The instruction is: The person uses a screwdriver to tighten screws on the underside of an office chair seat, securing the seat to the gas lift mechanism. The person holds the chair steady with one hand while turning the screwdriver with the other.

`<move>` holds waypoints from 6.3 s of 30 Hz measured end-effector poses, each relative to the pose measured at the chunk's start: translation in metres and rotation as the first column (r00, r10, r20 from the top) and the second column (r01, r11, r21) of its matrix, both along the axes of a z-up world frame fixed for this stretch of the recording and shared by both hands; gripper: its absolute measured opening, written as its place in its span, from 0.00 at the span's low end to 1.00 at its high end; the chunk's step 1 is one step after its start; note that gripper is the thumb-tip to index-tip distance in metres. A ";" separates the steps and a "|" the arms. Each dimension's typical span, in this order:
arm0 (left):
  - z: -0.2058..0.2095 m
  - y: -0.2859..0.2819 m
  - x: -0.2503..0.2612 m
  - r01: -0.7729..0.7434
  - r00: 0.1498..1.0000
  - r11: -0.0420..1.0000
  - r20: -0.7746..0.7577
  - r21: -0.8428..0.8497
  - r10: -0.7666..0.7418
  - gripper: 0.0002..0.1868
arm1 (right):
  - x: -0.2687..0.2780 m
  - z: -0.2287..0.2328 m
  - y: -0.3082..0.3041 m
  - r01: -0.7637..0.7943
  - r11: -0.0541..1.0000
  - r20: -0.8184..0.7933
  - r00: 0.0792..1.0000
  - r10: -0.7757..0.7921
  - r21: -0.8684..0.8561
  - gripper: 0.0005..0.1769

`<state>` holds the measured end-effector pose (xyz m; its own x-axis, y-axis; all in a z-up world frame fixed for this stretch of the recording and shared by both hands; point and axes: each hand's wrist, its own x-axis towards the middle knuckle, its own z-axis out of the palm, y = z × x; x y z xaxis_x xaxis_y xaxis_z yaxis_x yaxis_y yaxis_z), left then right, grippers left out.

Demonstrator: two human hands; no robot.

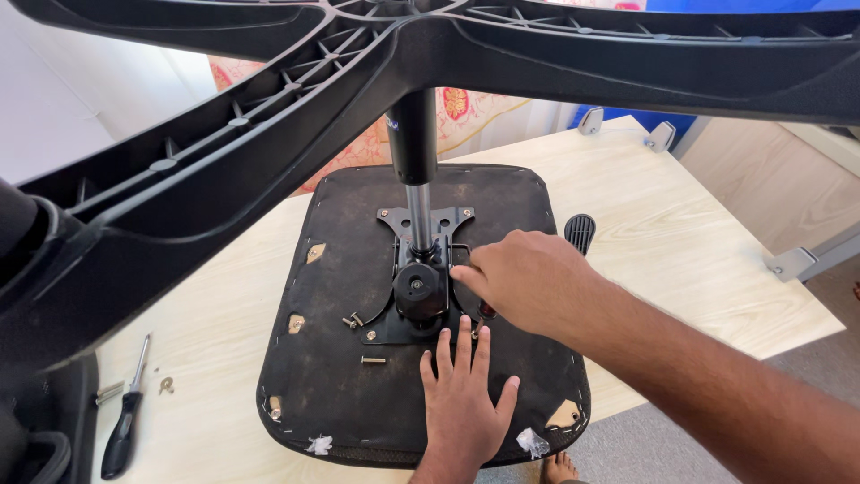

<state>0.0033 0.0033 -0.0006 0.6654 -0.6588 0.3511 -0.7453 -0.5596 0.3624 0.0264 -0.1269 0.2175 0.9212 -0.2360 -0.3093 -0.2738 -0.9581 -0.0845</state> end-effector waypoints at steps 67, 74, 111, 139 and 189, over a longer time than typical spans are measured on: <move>0.008 -0.014 -0.017 -0.110 0.992 0.993 -0.063 0.033 0.112 0.49 | -0.016 -0.031 -0.034 -0.422 0.904 0.380 0.848 0.369 0.065 0.20; 0.004 -0.012 -0.016 -0.090 0.993 0.995 -0.077 0.037 0.093 0.49 | -0.010 -0.003 -0.016 -0.104 0.995 0.123 0.987 0.103 -0.001 0.23; -0.004 -0.013 -0.016 -0.093 0.995 0.995 -0.027 0.031 0.094 0.49 | -0.016 0.003 -0.018 -0.133 0.988 -0.012 0.991 0.134 0.084 0.15; -0.003 -0.012 -0.015 -0.080 0.996 0.996 -0.044 0.048 0.083 0.49 | -0.012 -0.036 -0.040 -0.529 0.844 0.473 0.767 0.434 0.083 0.24; -0.002 -0.010 -0.014 -0.076 0.993 0.996 -0.092 0.038 0.080 0.49 | -0.006 -0.047 -0.050 -0.602 0.768 0.551 0.573 0.607 -0.219 0.31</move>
<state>-0.0109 -0.0068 -0.0029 0.7439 -0.6143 0.2631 -0.6628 -0.6282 0.4074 0.0205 -0.1765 0.1710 0.8420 0.4414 0.3102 0.4668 -0.8843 -0.0090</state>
